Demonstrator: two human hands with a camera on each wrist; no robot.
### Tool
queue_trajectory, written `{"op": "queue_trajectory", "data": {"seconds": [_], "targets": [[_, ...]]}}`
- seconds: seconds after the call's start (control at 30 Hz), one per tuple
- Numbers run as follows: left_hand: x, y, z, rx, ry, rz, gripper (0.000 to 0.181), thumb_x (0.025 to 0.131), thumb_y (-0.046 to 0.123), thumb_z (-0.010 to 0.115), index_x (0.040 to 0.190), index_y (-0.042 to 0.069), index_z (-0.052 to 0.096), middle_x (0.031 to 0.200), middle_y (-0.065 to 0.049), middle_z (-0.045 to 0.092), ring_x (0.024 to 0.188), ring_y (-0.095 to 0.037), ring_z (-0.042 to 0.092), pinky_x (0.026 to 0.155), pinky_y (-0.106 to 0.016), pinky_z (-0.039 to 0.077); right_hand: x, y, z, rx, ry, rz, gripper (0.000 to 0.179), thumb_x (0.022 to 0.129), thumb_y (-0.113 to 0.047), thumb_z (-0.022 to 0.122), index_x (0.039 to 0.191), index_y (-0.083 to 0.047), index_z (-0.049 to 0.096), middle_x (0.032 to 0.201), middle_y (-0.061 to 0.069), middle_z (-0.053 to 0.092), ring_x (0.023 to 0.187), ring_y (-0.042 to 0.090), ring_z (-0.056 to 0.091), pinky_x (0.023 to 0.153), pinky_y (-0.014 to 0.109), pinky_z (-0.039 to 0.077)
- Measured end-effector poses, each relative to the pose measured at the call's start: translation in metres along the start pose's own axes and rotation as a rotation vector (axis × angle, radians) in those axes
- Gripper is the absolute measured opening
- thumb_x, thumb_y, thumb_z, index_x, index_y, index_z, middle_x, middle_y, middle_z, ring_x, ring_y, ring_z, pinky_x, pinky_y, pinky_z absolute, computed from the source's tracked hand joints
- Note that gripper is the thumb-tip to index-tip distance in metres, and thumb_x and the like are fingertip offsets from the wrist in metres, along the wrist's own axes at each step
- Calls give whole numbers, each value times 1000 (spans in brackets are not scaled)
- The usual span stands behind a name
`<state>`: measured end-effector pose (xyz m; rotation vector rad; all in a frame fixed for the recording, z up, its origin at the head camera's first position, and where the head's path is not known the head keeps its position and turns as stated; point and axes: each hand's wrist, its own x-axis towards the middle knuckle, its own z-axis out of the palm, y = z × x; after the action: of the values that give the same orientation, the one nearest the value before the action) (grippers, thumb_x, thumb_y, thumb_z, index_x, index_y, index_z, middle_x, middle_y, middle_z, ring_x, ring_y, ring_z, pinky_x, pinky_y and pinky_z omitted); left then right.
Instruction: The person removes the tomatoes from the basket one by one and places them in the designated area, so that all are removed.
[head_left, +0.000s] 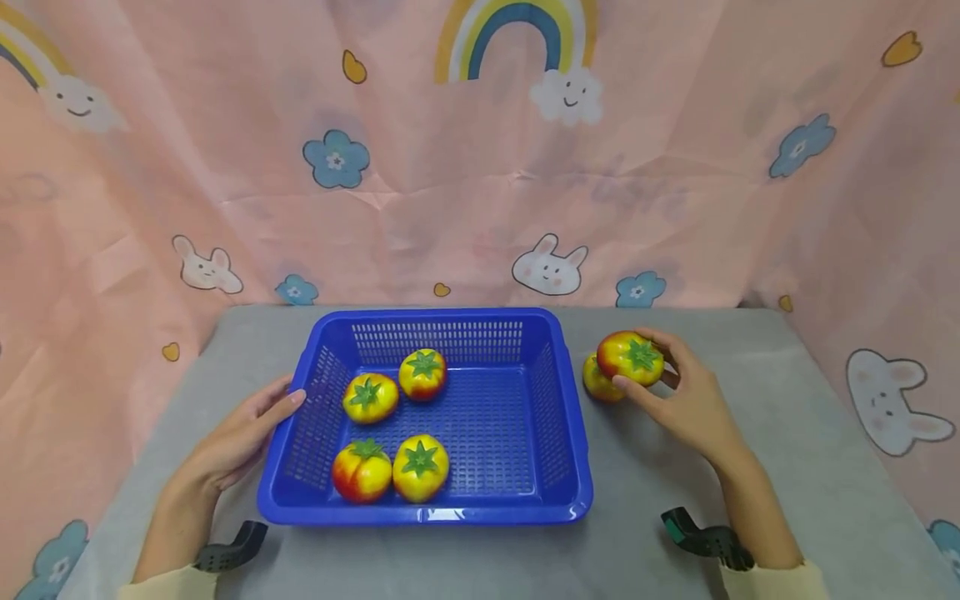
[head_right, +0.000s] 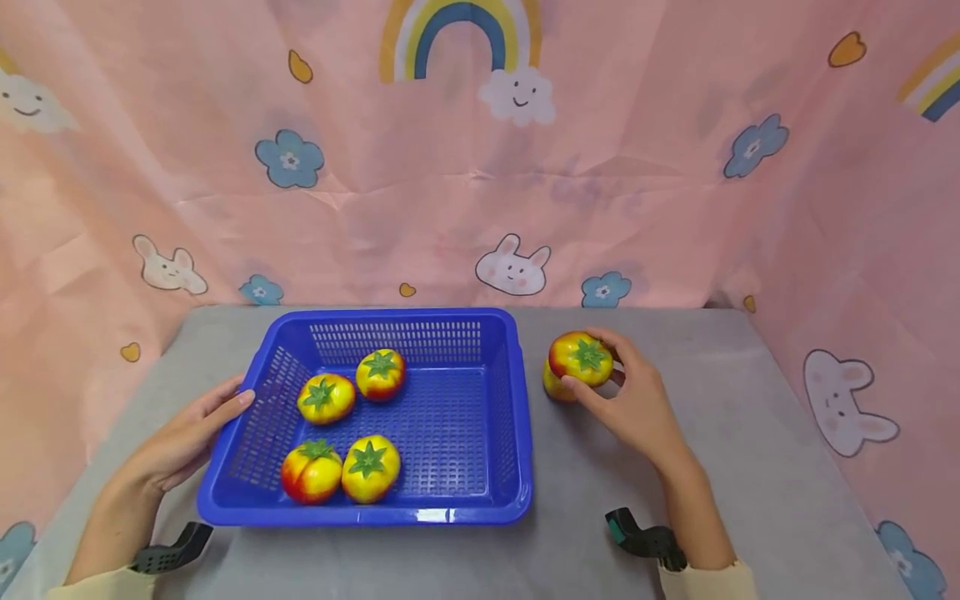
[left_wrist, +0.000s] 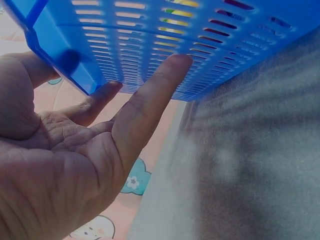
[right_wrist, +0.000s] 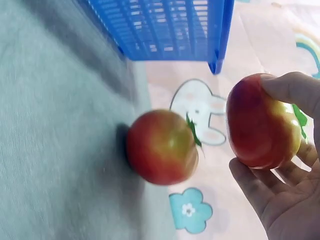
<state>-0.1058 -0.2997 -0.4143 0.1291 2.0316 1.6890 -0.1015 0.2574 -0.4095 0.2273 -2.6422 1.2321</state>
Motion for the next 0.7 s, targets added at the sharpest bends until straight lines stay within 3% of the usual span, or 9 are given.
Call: {"op": "queue_trajectory", "data": {"seconds": [0.2,0.47,0.53,0.63,0.7], "targets": [[-1,2,0,5,9,2,70,116,36,40,169,4,7,144,-16,57,113,-18,75,92,-50,66,3,8,-9,0,5,52,70,96,-27,80,156,-10,47,151,20,56,131,33,54,95,-7,33],[2,2,3,6,14,-6,70,115,37,41,169,5,9,149,-25,52,114,-18,75,93,-50,65,1,24,-22,-23,26,70,72,96,-24,80,157,-7,46,154,23,53,132,39,54,90,-7,34],[1,2,4,9,19,-12,70,115,37,41,169,5,9,150,-26,51,113,-18,75,93,-51,65,1,27,-23,-26,29,69,73,96,-24,80,158,-7,46,154,23,53,130,32,55,90,-7,34],[1,3,4,12,18,-13,70,115,37,40,169,5,8,152,-31,47,114,-18,75,92,-52,65,0,30,-24,-31,33,68,72,96,-25,80,158,-8,47,153,23,53,124,8,53,90,-7,35],[1,4,4,18,21,-15,71,115,37,41,169,5,8,154,-34,45,114,-18,75,92,-52,65,0,32,-24,-38,38,72,71,97,-25,80,157,-8,47,153,23,54,121,1,50,90,-6,35]]}}
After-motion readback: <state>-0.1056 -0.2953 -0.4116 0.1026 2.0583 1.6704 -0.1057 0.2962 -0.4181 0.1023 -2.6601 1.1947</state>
